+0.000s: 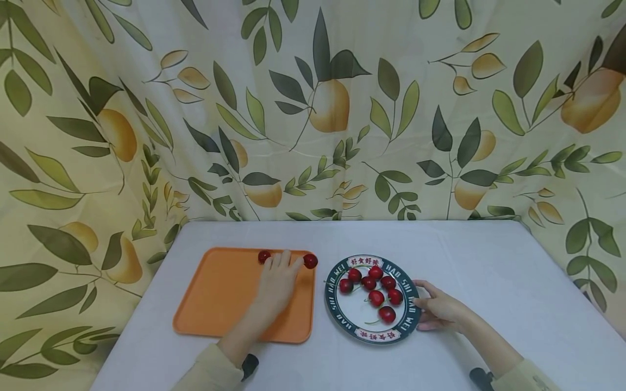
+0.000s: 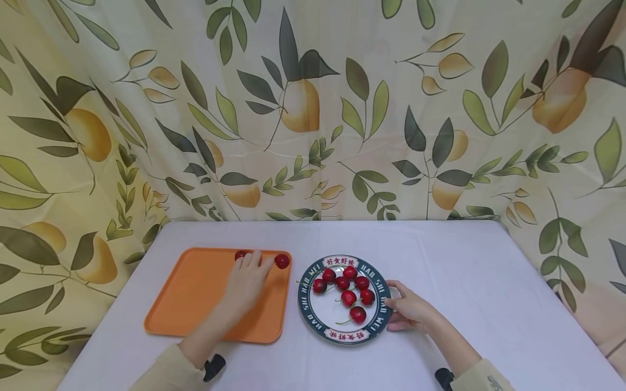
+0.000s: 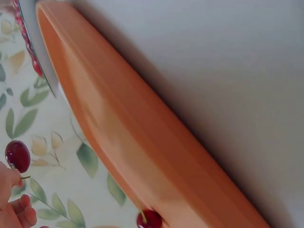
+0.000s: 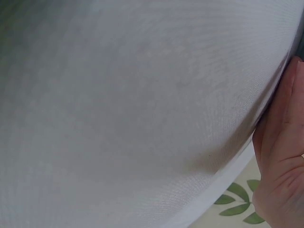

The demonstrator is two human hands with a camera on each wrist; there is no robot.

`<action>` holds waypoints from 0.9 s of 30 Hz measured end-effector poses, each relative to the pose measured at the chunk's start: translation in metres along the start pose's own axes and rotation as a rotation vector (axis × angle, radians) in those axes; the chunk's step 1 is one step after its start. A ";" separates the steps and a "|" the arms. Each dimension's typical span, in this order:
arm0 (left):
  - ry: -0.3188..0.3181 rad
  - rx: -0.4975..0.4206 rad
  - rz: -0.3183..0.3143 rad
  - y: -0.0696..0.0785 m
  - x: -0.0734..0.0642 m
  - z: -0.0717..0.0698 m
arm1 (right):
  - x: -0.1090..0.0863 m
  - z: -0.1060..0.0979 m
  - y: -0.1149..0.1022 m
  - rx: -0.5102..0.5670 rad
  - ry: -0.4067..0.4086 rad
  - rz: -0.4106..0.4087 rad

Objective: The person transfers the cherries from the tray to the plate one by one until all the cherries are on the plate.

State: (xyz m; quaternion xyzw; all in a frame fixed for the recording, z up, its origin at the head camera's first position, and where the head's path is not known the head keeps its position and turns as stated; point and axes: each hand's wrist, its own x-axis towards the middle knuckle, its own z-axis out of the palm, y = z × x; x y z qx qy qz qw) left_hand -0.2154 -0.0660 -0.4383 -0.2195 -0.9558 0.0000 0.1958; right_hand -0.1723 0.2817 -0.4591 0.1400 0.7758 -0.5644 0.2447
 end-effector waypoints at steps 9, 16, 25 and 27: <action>0.009 0.027 0.071 0.030 0.003 0.001 | 0.001 0.000 0.001 0.004 0.004 0.002; -0.078 0.045 0.124 0.050 0.001 0.001 | 0.001 0.001 0.001 0.005 0.004 -0.001; -0.130 -0.018 0.204 0.068 -0.002 0.007 | 0.000 0.000 0.000 0.015 -0.003 0.002; -0.155 -0.022 0.219 0.071 -0.001 0.007 | 0.000 0.000 0.000 0.015 -0.008 -0.002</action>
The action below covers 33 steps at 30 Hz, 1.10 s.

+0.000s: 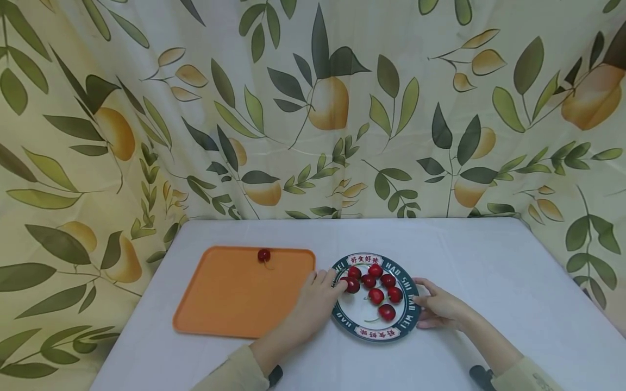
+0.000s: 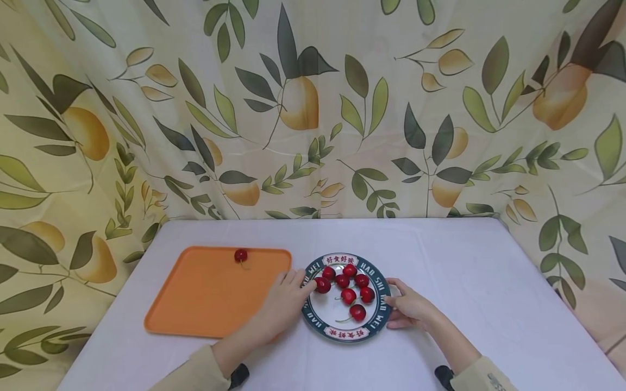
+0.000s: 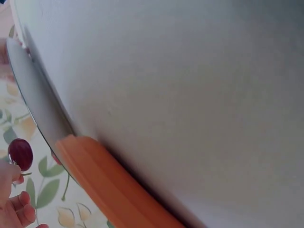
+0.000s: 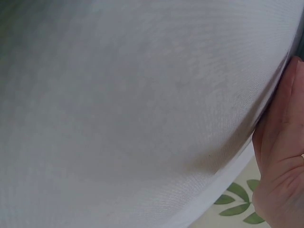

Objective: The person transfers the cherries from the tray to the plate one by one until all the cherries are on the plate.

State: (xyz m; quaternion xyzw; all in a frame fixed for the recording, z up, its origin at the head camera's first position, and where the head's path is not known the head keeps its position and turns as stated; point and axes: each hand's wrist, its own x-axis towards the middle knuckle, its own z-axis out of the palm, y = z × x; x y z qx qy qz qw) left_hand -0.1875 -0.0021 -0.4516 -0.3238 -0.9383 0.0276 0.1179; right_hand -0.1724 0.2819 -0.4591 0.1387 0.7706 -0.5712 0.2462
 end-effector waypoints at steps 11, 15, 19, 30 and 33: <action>-0.008 0.073 0.063 0.008 0.004 0.007 | -0.001 0.000 0.000 0.005 -0.007 -0.016; -0.014 0.079 0.076 0.009 0.004 0.010 | -0.001 0.001 0.000 0.003 -0.002 -0.012; -0.014 0.094 0.081 0.010 0.004 0.013 | -0.001 0.001 0.000 0.001 0.000 -0.010; -0.085 0.112 0.080 0.009 0.006 0.021 | -0.003 0.000 -0.002 0.002 -0.014 -0.007; -0.098 0.116 0.076 0.009 0.006 0.021 | -0.004 0.001 -0.003 0.004 -0.016 -0.006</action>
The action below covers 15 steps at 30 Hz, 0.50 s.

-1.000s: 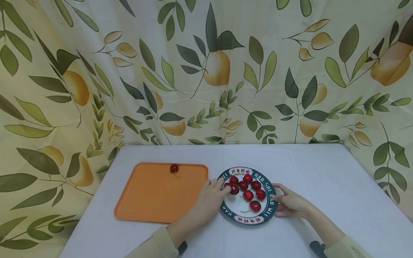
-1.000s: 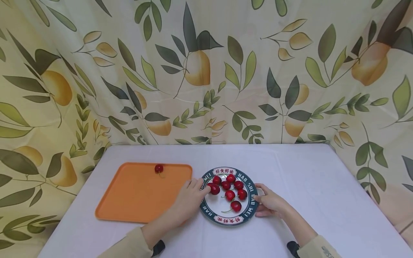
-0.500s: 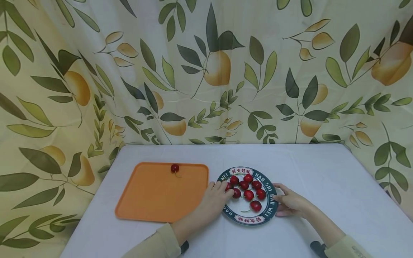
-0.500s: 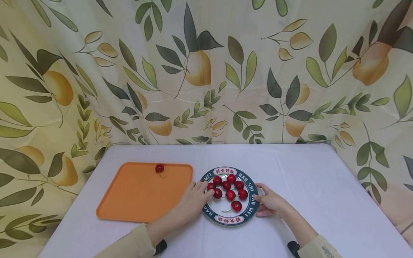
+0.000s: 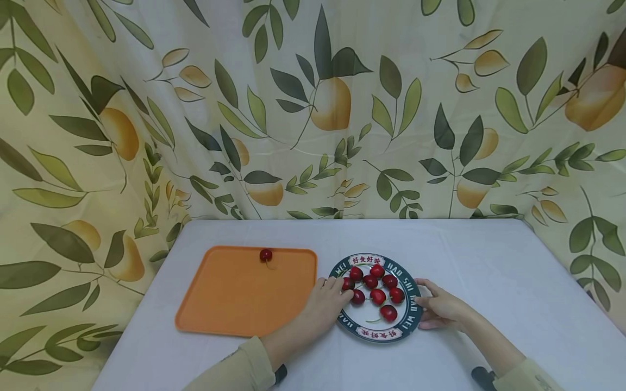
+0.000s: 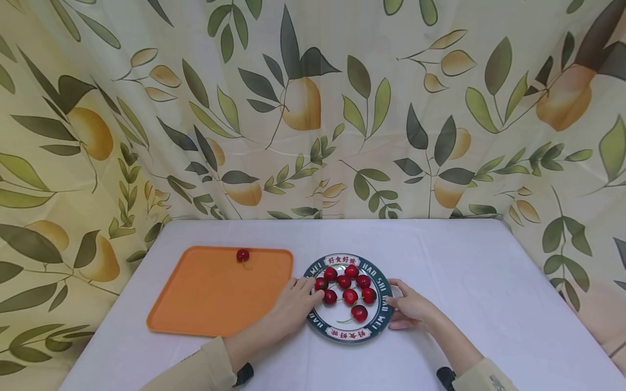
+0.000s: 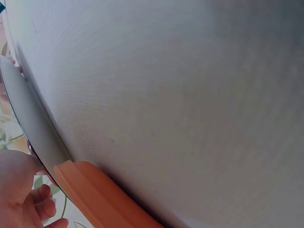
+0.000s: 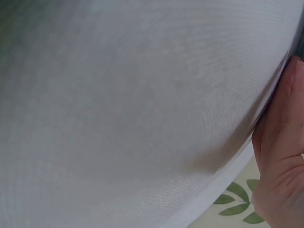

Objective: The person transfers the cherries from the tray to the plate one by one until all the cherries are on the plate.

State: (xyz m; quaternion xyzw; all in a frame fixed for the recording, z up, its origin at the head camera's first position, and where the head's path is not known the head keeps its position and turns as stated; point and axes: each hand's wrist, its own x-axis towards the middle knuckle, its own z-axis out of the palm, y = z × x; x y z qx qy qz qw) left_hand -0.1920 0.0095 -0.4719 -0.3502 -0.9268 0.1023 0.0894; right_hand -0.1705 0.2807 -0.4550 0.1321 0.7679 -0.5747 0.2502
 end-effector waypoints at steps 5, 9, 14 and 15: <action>0.006 0.011 -0.006 0.000 0.000 -0.001 | 0.000 0.000 0.000 0.005 -0.001 0.001; 0.006 -0.004 -0.027 0.000 0.000 -0.002 | 0.000 0.000 0.000 0.003 -0.001 0.002; 0.037 -0.088 -0.089 -0.004 -0.001 -0.005 | 0.001 -0.001 0.001 0.003 0.006 0.004; 0.050 -0.098 -0.103 -0.005 -0.001 -0.005 | 0.001 0.000 0.001 0.004 0.005 0.004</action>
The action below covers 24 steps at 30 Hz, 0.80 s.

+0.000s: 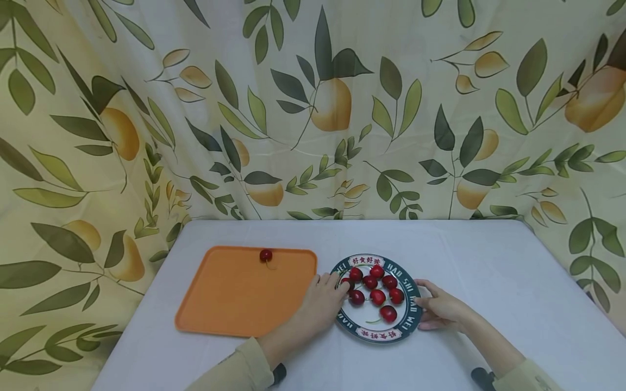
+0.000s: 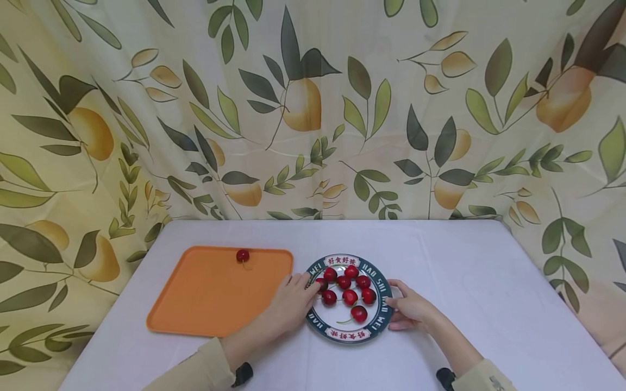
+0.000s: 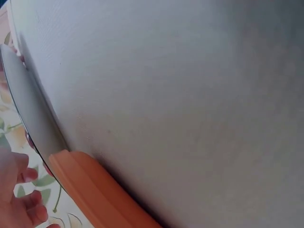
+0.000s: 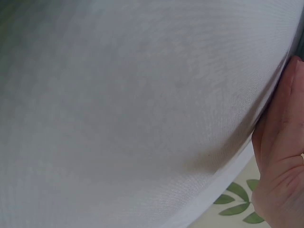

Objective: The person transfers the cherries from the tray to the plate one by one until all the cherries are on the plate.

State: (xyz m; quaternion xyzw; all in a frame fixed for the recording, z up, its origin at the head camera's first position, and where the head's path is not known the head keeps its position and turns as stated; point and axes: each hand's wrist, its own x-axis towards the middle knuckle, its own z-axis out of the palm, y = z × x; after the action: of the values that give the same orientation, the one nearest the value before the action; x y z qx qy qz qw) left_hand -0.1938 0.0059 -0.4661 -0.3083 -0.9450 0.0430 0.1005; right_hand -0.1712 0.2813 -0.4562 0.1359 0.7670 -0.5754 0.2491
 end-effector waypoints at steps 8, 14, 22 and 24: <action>0.042 0.027 -0.135 -0.021 0.004 0.000 | 0.001 0.001 0.001 0.004 -0.005 -0.009; 0.126 -0.003 -0.243 -0.045 0.007 0.005 | 0.001 0.000 0.002 0.007 -0.011 -0.010; 0.210 -0.030 -0.362 -0.075 0.006 0.008 | 0.002 0.000 0.001 0.006 -0.005 -0.007; 0.216 -0.042 -0.396 -0.081 0.006 0.009 | 0.002 0.000 0.001 0.005 -0.003 -0.003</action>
State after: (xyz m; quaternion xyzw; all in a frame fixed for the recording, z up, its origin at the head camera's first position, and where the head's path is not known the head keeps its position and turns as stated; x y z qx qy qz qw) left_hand -0.2464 -0.0561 -0.4626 -0.1215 -0.9716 -0.0305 0.2009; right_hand -0.1723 0.2818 -0.4580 0.1345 0.7653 -0.5781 0.2491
